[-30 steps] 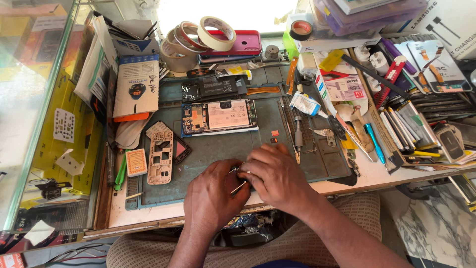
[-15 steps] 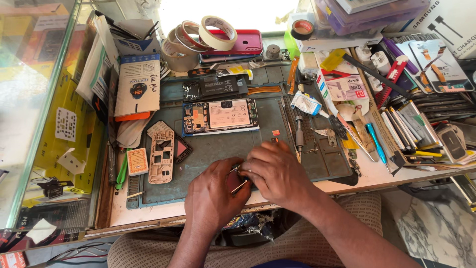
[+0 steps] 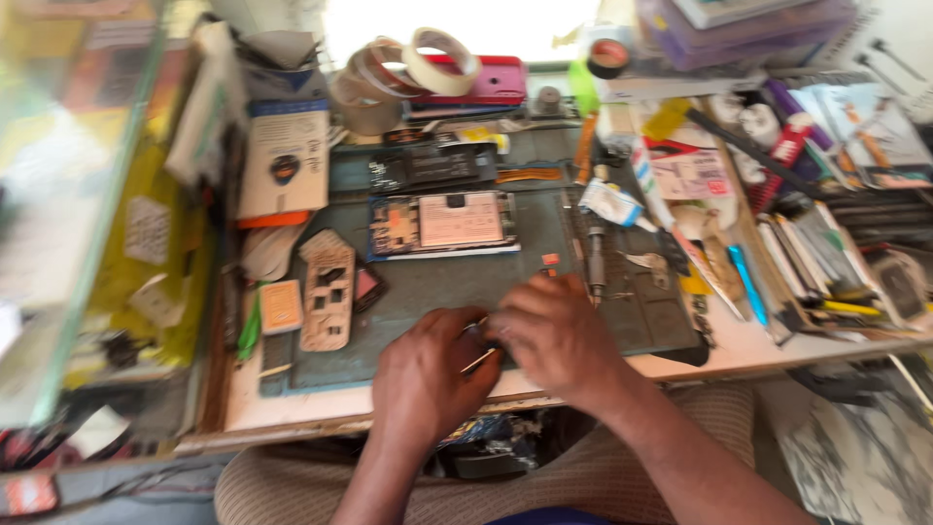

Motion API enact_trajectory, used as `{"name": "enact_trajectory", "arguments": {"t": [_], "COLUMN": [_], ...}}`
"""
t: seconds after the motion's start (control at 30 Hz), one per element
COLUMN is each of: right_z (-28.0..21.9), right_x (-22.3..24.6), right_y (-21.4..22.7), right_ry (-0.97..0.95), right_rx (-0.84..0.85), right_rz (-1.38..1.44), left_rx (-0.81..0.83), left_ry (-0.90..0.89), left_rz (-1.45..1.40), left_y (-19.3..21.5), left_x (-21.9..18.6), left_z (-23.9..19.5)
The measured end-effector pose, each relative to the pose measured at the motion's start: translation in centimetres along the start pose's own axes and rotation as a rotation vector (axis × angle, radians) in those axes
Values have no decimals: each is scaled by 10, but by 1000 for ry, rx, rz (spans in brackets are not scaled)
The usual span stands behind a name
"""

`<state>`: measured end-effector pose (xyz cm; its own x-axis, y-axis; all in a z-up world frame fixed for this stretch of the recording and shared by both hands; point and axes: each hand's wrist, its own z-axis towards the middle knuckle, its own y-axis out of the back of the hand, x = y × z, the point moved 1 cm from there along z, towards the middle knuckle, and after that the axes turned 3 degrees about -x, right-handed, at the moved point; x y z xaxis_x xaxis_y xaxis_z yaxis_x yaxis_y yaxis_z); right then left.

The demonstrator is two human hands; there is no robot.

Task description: The person cleans a small electronic circuit board using a cloth and a spray bottle. They then use a toothbrush to scrub the board and handle a smartphone, wiping its screen and edges.

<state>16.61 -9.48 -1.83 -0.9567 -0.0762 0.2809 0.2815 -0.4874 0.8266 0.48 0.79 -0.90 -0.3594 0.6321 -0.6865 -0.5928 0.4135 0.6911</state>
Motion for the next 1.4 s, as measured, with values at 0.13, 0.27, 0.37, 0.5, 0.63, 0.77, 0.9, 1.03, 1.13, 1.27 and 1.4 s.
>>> {"name": "enact_trajectory", "arguments": {"t": [0.13, 0.27, 0.37, 0.5, 0.63, 0.77, 0.9, 1.03, 1.13, 1.27, 1.4], "right_z": [5, 2, -5, -11, -13, -7, -13, -18, -16, -21, -23], "right_x": [-2, -2, -6, -13, -12, -7, 12, 40, 73, 133, 190], "right_y": [1, -2, -1, -2, -1, 2, 8, 15, 16, 11, 11], "right_ry": [-42, -39, -118, -81, -109, -52, -16, 70, 164, 260, 411], "right_rx": [-27, 1, 119, 144, 111, 98, 14, -21, -34, 10, 71], "right_rz": [-17, -45, -219, -224, -192, -154, -143, -116, 29, 167, 347], "left_rx": [-38, -17, -52, 1, -38, -72, -178, -224, -252, -371, -501], "left_ry": [-23, 5, -24, -18, -24, -72, -147, -113, -57, -10, 89], "left_rz": [-53, -24, -31, -1, 7, -26, -93, -90, -60, -31, 22], "left_y": [-2, 1, 2, 5, 4, 1, 3, 14, 33, 61, 85], "left_x": [5, 9, 4, 3, 4, 9, 8, 4, 2, -2, -12], "left_z": [-3, -13, -16, -16, -20, -21, -31, -64, -101, -164, -231]}}
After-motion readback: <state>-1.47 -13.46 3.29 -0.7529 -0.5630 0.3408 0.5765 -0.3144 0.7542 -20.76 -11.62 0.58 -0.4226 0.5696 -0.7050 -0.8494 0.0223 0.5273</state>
